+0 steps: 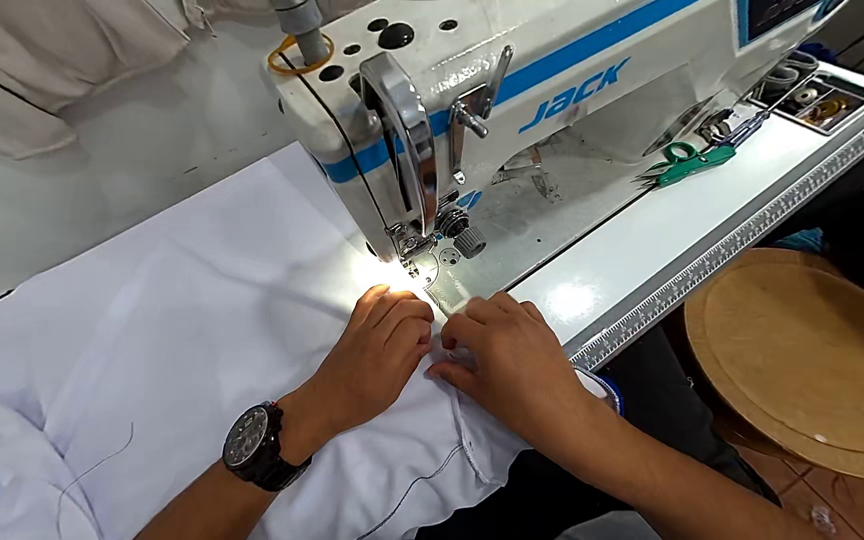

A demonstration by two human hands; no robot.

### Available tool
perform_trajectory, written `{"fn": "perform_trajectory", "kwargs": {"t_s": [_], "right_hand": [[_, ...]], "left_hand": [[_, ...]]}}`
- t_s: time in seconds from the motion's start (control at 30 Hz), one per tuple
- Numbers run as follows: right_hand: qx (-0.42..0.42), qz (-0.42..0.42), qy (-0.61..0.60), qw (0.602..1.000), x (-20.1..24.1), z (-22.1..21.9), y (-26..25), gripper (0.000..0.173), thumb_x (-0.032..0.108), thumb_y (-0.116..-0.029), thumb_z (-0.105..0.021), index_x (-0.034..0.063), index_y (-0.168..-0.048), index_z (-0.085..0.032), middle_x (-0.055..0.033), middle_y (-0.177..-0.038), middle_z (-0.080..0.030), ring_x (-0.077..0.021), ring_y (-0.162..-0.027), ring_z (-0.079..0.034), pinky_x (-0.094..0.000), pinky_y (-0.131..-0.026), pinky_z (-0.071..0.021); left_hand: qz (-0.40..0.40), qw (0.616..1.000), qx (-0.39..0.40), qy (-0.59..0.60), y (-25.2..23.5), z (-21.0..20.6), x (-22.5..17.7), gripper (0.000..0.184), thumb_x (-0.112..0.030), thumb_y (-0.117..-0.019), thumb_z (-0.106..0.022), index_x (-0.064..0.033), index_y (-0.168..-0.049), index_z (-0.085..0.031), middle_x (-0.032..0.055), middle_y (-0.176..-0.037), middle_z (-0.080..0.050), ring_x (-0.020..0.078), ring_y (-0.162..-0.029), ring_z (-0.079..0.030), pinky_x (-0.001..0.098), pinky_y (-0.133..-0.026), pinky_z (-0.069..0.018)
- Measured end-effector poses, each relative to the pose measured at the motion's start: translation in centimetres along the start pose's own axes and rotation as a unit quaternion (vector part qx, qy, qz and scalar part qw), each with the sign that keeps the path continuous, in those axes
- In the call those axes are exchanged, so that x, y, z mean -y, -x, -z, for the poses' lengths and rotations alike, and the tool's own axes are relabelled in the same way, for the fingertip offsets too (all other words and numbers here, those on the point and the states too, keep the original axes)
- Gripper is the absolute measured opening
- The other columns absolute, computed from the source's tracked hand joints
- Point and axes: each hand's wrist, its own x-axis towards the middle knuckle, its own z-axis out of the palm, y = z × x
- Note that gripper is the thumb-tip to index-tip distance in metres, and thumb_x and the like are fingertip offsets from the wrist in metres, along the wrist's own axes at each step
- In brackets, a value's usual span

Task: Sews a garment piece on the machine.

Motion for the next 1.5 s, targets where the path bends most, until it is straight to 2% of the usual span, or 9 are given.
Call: {"fn": "perform_trajectory", "kwargs": {"t_s": [0.2, 0.33, 0.47, 0.63, 0.77, 0.97, 1.13, 1.4, 1.5], "right_hand": [[-0.017, 0.048, -0.060, 0.997, 0.6, 0.9, 0.1, 0.012, 0.028, -0.0824, -0.077, 0.0180, -0.080, -0.072, 0.0015, -0.086, -0.063, -0.0193, -0.088, -0.060, -0.0383, -0.073, -0.0476], [-0.038, 0.041, -0.074, 0.996, 2.7, 2.2, 1.9, 0.020, 0.031, -0.0918, -0.067, 0.0155, -0.080, -0.068, 0.0052, -0.063, -0.056, -0.0098, -0.056, -0.057, -0.0281, -0.048, -0.0439], [-0.001, 0.028, -0.001, 1.000, 2.6, 2.8, 4.6, 0.031, 0.040, -0.0978, -0.057, 0.0183, -0.080, -0.070, 0.0053, -0.061, -0.060, -0.0129, -0.055, -0.059, -0.0322, -0.052, -0.0424], [0.005, 0.026, -0.053, 0.998, 1.1, 1.6, 6.1, 0.028, 0.039, -0.0974, -0.059, 0.0200, -0.082, -0.073, 0.0068, -0.069, -0.063, -0.0100, -0.064, -0.060, -0.0322, -0.061, -0.0432], [-0.034, 0.027, -0.070, 0.997, 0.5, 0.7, 6.5, 0.026, 0.038, -0.0989, -0.058, 0.0204, -0.087, -0.074, 0.0074, -0.071, -0.065, -0.0093, -0.065, -0.059, -0.0308, -0.061, -0.0431], [0.013, 0.036, -0.191, 0.981, -1.6, 1.2, 5.6, 0.021, 0.039, -0.0973, -0.065, 0.0226, -0.088, -0.074, 0.0019, -0.134, -0.062, -0.0152, -0.128, -0.055, -0.0403, -0.099, -0.0493], [0.123, 0.098, -0.356, 0.921, -2.8, 3.1, 3.4, 0.019, 0.025, -0.0964, -0.071, 0.0100, -0.085, -0.072, -0.0007, -0.116, -0.068, -0.0021, -0.098, -0.065, -0.0175, -0.080, -0.0571], [0.141, 0.113, -0.276, 0.944, -3.4, 4.3, 3.2, 0.021, 0.034, -0.0953, -0.070, 0.0185, -0.082, -0.073, 0.0095, -0.097, -0.066, -0.0019, -0.094, -0.060, -0.0233, -0.080, -0.0496], [0.146, 0.093, -0.323, 0.930, -3.7, 4.0, 2.9, 0.022, 0.030, -0.0957, -0.072, 0.0133, -0.081, -0.071, 0.0049, -0.098, -0.065, 0.0003, -0.084, -0.062, -0.0145, -0.069, -0.0543]], "left_hand": [[-0.017, 1.000, -0.013, 0.008, 0.1, 0.0, -0.1, 0.031, -0.024, -0.1039, -0.045, -0.0062, -0.122, -0.063, 0.0086, -0.122, -0.067, 0.0233, -0.128, -0.058, 0.0569, -0.119, -0.0316], [-0.072, 0.995, -0.052, 0.040, 0.0, 0.7, -0.1, 0.022, -0.021, -0.0943, -0.049, -0.0098, -0.087, -0.066, 0.0038, -0.087, -0.061, 0.0194, -0.101, -0.061, 0.0453, -0.110, -0.0411], [-0.077, 0.995, -0.044, 0.049, 0.2, 0.6, -0.3, 0.015, -0.024, -0.0858, -0.058, -0.0143, -0.085, -0.070, -0.0022, -0.079, -0.057, 0.0125, -0.082, -0.053, 0.0305, -0.076, -0.0406], [-0.066, 0.993, 0.053, 0.081, -0.6, 0.3, -0.9, 0.024, -0.033, -0.0885, -0.054, -0.0160, -0.079, -0.068, 0.0079, -0.137, -0.062, 0.0234, -0.137, -0.049, 0.0507, -0.114, -0.0342], [-0.090, 0.994, 0.060, 0.030, -0.7, -0.2, -1.6, 0.023, -0.029, -0.0869, -0.054, -0.0145, -0.074, -0.066, 0.0067, -0.112, -0.066, 0.0264, -0.127, -0.056, 0.0622, -0.119, -0.0275], [-0.164, 0.986, -0.013, -0.020, 0.0, 0.1, -2.7, 0.020, -0.020, -0.0893, -0.056, -0.0136, -0.071, -0.059, 0.0042, -0.083, -0.057, 0.0191, -0.086, -0.058, 0.0350, -0.085, -0.0475], [-0.124, 0.992, -0.027, -0.015, 0.3, 0.5, -3.6, 0.019, -0.028, -0.0871, -0.058, -0.0199, -0.069, -0.061, 0.0018, -0.112, -0.068, 0.0152, -0.103, -0.058, 0.0383, -0.093, -0.0394], [-0.073, 0.990, -0.044, 0.112, -0.3, 0.2, -3.5, 0.026, -0.029, -0.0881, -0.065, -0.0163, -0.065, -0.061, 0.0032, -0.088, -0.059, 0.0203, -0.107, -0.058, 0.0492, -0.106, -0.0363], [-0.061, 0.989, -0.063, 0.118, -0.2, 0.1, -2.8, 0.025, -0.031, -0.0887, -0.066, -0.0167, -0.068, -0.063, 0.0018, -0.090, -0.057, 0.0136, -0.094, -0.054, 0.0369, -0.091, -0.0393]]}}
